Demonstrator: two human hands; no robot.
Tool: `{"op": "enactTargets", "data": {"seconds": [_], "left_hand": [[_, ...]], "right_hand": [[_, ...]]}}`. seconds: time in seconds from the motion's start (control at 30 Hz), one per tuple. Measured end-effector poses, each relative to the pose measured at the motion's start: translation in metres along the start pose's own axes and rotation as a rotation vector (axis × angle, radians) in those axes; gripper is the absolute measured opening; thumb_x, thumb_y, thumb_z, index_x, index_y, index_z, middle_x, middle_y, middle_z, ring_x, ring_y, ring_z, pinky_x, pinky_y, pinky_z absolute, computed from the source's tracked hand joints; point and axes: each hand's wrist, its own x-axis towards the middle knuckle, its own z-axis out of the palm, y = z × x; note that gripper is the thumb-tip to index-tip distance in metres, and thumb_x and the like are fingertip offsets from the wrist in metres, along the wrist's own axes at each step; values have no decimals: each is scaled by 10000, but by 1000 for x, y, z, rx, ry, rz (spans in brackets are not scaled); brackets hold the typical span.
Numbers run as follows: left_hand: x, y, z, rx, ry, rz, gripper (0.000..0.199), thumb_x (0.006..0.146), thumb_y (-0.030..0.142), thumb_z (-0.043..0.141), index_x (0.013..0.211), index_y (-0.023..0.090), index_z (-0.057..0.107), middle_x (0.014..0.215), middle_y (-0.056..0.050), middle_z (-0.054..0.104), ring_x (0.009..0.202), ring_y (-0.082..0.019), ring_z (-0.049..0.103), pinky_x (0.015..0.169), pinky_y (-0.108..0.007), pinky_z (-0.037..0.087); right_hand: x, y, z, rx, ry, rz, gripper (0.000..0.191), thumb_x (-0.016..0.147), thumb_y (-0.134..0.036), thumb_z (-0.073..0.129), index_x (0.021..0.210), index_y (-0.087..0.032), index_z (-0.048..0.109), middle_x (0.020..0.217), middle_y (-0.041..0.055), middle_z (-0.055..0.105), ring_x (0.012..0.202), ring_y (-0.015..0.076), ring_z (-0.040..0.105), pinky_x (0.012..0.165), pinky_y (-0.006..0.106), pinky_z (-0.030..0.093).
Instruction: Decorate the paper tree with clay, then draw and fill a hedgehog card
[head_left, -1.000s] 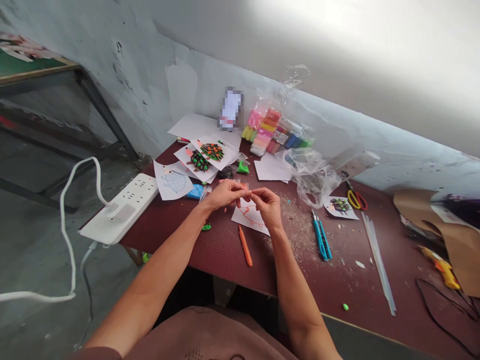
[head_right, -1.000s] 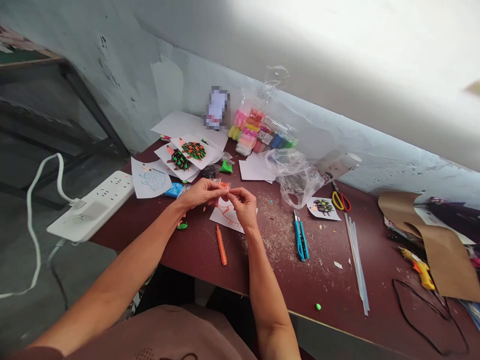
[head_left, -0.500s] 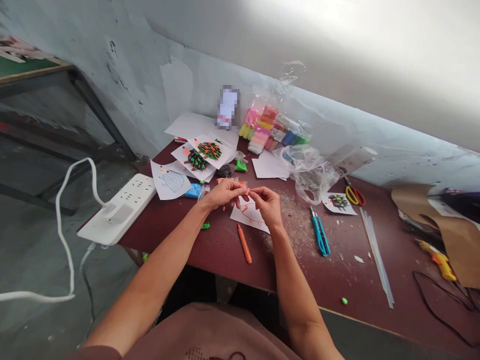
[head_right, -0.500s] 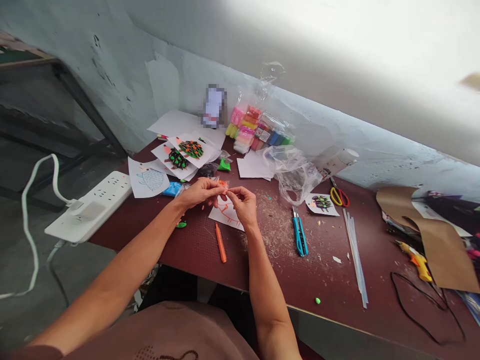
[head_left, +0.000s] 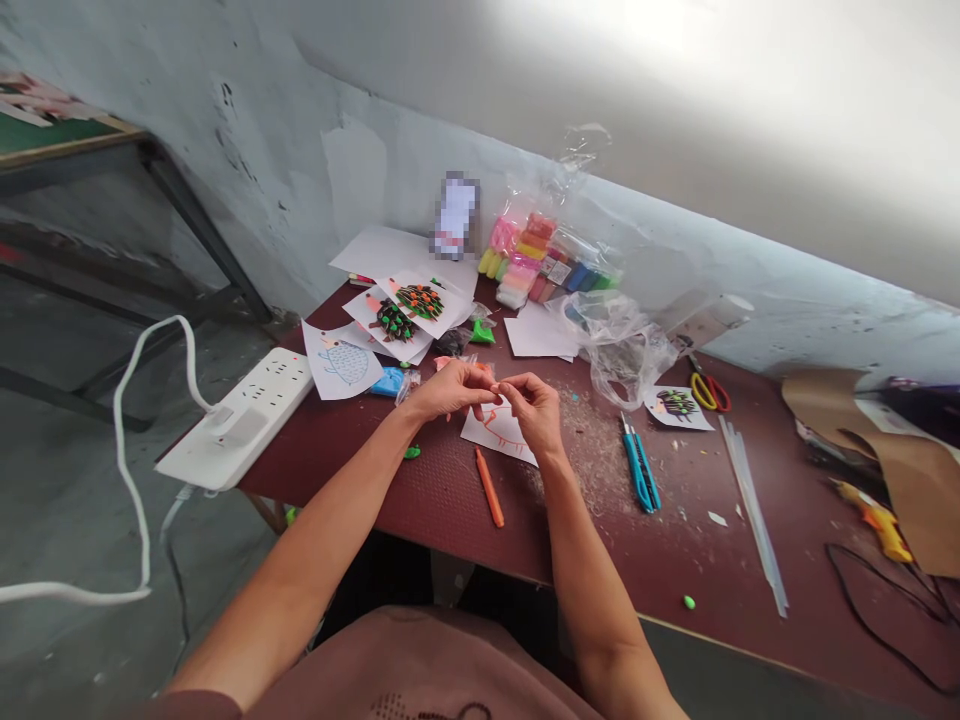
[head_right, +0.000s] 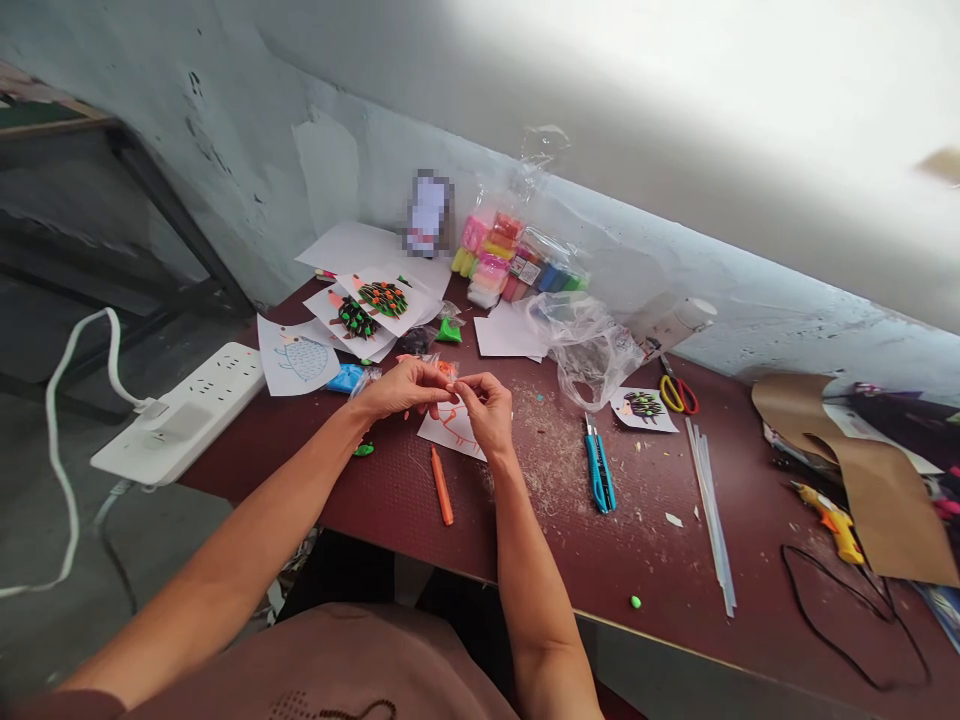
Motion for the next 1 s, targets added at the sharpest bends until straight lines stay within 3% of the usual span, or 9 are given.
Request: {"op": "enactTargets", "data": {"seconds": [0.23,0.37,0.53,0.73,0.83,0.9,1.0], "left_hand": [[1,-4,-2,0,44,49,253,880,329,715,887,84,776,883,-106,781,519,-79,649,371,-129,388],[3,-7,-4,31,5,27,229,871,300,711,922,89,783,824,-93,774,502,-81,642,377,-131,382],[3,-8,-6,19,39,16,228,838,295,743,955,103,781,796,-69,758,514,-97,658,375,-140,394],[2,-8,-6,-3,75,73,264,858,352,737,802,94,749,681,-41,711,460,-69,587,375,-142,387],[1,-6,-7,5,85,69,292,871,373,729,798,90,751,612,-27,677,437,-65,562,378,-144,384],[0,-5,-8,11,76,46,297,869,380,734,865,85,766,645,-40,696,455,-76,586,379,-150,391],[-1,-3,-8,-20,76,11,394,844,366,768,1111,77,744,893,-112,767,543,-105,662,382,-158,410]], "right_hand": [[0,2,0,-24,-13,13,347,804,-518,697,905,-190,755,739,28,683,584,133,519,506,264,402],[0,1,-1,-93,14,-44,298,780,-492,724,770,-194,719,733,33,688,620,140,522,580,277,432],[0,1,-1,-152,-20,-62,315,812,-502,691,754,-192,706,737,39,701,637,146,535,629,284,446],[-1,-1,-2,-116,-60,11,422,832,-605,651,860,-192,727,771,40,705,599,132,528,550,258,420],[-2,-3,-3,-114,-101,35,426,809,-615,690,791,-190,713,719,34,688,572,124,512,544,257,417],[-2,-3,-4,-138,-112,24,448,807,-634,689,747,-191,703,699,37,683,582,129,521,557,260,420],[-1,-2,-5,-169,-98,6,484,798,-672,677,736,-192,690,702,45,688,603,140,537,563,264,424]]}}
